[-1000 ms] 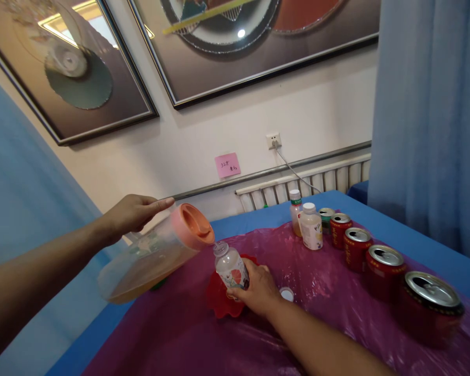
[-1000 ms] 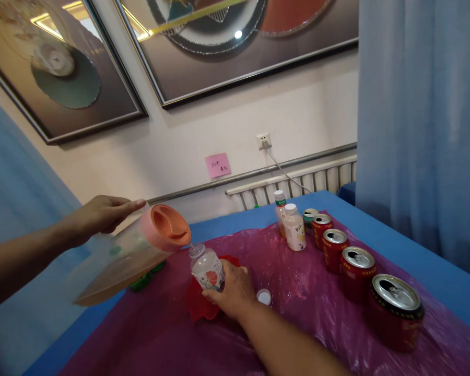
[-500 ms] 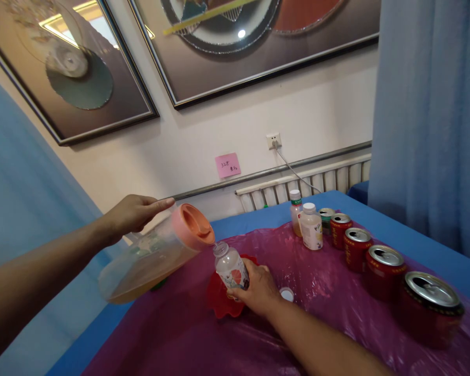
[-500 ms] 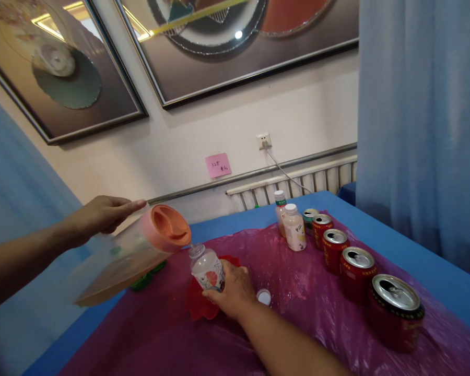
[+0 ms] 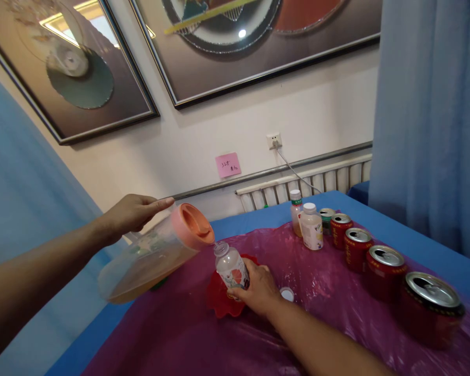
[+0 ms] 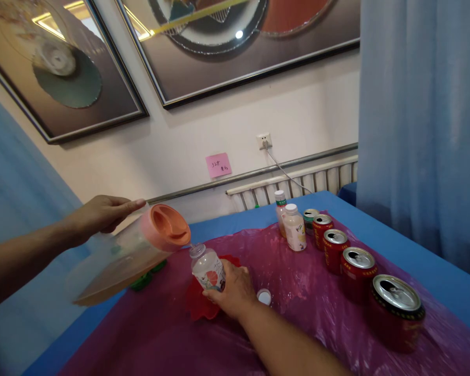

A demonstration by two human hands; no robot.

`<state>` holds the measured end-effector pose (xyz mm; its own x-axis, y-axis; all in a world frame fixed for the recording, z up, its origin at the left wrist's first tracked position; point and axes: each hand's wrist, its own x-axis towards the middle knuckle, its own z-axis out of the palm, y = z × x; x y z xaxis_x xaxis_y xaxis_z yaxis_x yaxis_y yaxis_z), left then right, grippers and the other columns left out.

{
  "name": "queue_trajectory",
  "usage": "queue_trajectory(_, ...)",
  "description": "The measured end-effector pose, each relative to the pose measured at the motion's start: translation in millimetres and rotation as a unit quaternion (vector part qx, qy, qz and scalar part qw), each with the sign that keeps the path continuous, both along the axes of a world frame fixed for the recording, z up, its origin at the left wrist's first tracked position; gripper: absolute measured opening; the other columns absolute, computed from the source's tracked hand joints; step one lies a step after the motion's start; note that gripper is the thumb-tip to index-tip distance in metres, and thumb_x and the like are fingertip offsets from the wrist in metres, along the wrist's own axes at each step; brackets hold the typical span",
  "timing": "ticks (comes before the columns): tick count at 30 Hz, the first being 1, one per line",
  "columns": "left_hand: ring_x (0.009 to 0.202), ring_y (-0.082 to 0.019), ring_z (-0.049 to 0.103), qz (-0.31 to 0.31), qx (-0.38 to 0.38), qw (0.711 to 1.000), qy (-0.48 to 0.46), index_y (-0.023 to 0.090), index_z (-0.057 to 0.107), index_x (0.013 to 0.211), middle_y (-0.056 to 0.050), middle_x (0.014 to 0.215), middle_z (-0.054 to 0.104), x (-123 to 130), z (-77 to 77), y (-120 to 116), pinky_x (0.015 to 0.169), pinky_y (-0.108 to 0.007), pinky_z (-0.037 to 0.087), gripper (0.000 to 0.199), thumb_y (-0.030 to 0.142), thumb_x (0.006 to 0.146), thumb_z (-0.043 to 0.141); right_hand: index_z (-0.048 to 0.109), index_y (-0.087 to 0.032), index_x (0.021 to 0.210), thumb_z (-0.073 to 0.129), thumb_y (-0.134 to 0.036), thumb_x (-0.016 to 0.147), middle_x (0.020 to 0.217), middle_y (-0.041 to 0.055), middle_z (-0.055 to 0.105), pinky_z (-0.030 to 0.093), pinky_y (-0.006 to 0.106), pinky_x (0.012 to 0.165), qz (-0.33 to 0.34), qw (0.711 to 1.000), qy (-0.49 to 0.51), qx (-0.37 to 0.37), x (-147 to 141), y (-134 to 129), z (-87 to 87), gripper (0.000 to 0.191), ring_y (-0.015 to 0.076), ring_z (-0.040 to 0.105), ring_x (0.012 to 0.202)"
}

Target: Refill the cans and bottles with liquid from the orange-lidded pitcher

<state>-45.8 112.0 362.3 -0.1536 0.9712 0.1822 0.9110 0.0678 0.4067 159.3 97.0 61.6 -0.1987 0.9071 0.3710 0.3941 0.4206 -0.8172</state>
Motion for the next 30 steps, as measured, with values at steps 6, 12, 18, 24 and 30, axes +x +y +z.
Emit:
queue_trajectory(6,0.044,-0.013,0.025,0.001,-0.001,1.0,0.0,0.025,0.033,0.045,0.004,0.043,0.029,0.1,0.6,-1.2,0.048,-0.031,0.02,0.064,0.077,0.068,0.063,0.058,-0.03,0.122,0.083,-0.041,0.07,0.112,-0.0002,0.072,0.042,0.033,0.09,0.0,1.0,-0.005,-0.003,-0.2,0.5,-0.4,0.059,0.0231,0.066,0.099)
queue_trajectory(12,0.045,-0.013,0.024,0.005,-0.006,1.0,-0.001,0.025,0.034,0.045,0.003,0.043,0.029,1.1,0.9,-0.9,0.048,-0.032,0.019,0.063,0.076,0.069,0.063,0.059,-0.029,0.121,0.083,-0.041,0.069,0.112,-0.0002,0.073,0.041,0.033,0.09,0.002,1.0,0.001,-0.005,0.1,0.5,-0.3,0.058,0.0242,0.066,0.099)
queue_trajectory(18,0.045,-0.013,0.025,0.008,-0.003,1.0,0.0,0.025,0.038,0.046,0.003,0.043,0.029,3.0,0.8,-1.0,0.047,-0.031,0.02,0.06,0.074,0.068,0.064,0.059,-0.029,0.121,0.084,-0.042,0.069,0.111,0.0001,0.072,0.042,0.032,0.089,-0.002,1.0,-0.007,-0.01,-0.1,0.0,-0.6,0.059,0.023,0.066,0.099)
queue_trajectory(24,0.045,-0.013,0.024,0.004,-0.007,1.0,0.004,0.025,0.033,0.047,0.004,0.043,0.028,2.7,0.3,-0.5,0.048,-0.031,0.02,0.063,0.076,0.067,0.063,0.06,-0.029,0.12,0.083,-0.042,0.069,0.11,0.0002,0.073,0.042,0.033,0.089,0.001,1.0,-0.006,-0.012,0.9,0.1,0.7,0.058,0.0236,0.066,0.098)
queue_trajectory(30,0.044,-0.013,0.024,-0.002,0.002,1.0,0.017,0.026,0.033,0.044,0.003,0.042,0.028,-3.0,-0.7,4.2,0.048,-0.033,0.019,0.063,0.077,0.068,0.06,0.06,-0.029,0.119,0.083,-0.041,0.069,0.109,0.0003,0.073,0.041,0.034,0.088,0.002,1.0,0.007,-0.009,1.0,-0.3,0.4,0.057,0.0242,0.065,0.097)
